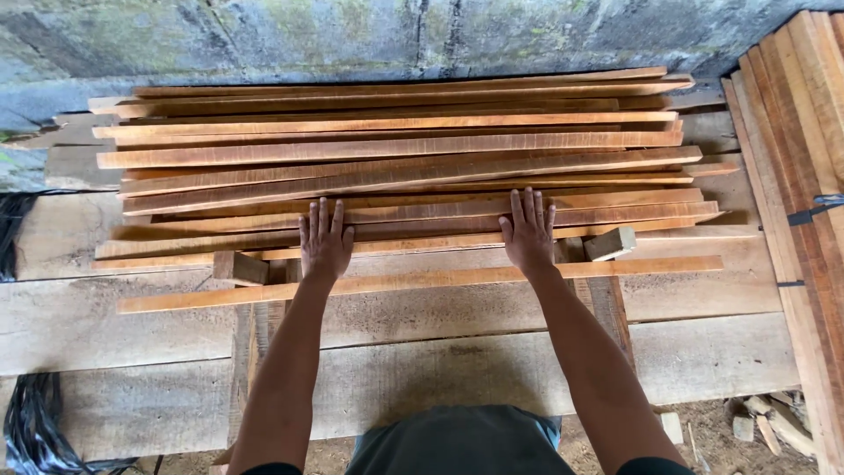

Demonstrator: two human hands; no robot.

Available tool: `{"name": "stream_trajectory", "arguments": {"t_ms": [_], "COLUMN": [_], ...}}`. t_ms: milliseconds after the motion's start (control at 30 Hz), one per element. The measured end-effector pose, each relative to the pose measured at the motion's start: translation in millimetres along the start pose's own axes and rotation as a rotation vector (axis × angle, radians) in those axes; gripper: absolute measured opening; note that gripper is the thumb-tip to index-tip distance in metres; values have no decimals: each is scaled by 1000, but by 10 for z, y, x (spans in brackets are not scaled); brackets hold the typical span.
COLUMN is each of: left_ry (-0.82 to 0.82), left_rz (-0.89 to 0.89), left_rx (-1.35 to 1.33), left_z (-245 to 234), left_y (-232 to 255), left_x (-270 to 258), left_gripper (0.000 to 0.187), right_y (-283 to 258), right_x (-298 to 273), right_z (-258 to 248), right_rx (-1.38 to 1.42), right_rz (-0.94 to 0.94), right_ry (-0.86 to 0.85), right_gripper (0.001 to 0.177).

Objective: The recorder bundles several thin wooden slats together using black plastic ties.

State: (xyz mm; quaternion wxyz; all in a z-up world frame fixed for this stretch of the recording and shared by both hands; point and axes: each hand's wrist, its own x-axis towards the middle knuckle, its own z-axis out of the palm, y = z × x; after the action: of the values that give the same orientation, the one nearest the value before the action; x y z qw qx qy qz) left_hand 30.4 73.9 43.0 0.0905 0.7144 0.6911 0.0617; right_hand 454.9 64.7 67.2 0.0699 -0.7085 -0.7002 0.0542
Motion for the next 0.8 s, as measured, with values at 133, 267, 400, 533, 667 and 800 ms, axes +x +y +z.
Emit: {"name": "stream_trajectory", "arguments": {"t_ms": [133,267,400,533,667,800], "left_ry": [17,192,398,462,459,465], "left_rz": [-11,130,262,244,188,188], "left_rx": [38,-20,-108,-180,-105,-83], "left_z": [178,74,353,380,491,433], "left_y": [-48,23,-102,-106,-132,-106], "left_x": [-61,-357,-477,-482,-473,-509], "left_gripper": [62,60,64,48,41,39], "right_y": [25,138,240,244,279,267], "right_x": [-64,-151,-230,-237,-250,-261], "right_z": [147,333,466,507,549,535], "right_rx": [5,34,79,78,52,45], "right_rz": [-2,-260,-403,-323,-302,-342], "right_ry": [64,507,546,513,475,487], "right_gripper": [64,59,53,49,43,40]}}
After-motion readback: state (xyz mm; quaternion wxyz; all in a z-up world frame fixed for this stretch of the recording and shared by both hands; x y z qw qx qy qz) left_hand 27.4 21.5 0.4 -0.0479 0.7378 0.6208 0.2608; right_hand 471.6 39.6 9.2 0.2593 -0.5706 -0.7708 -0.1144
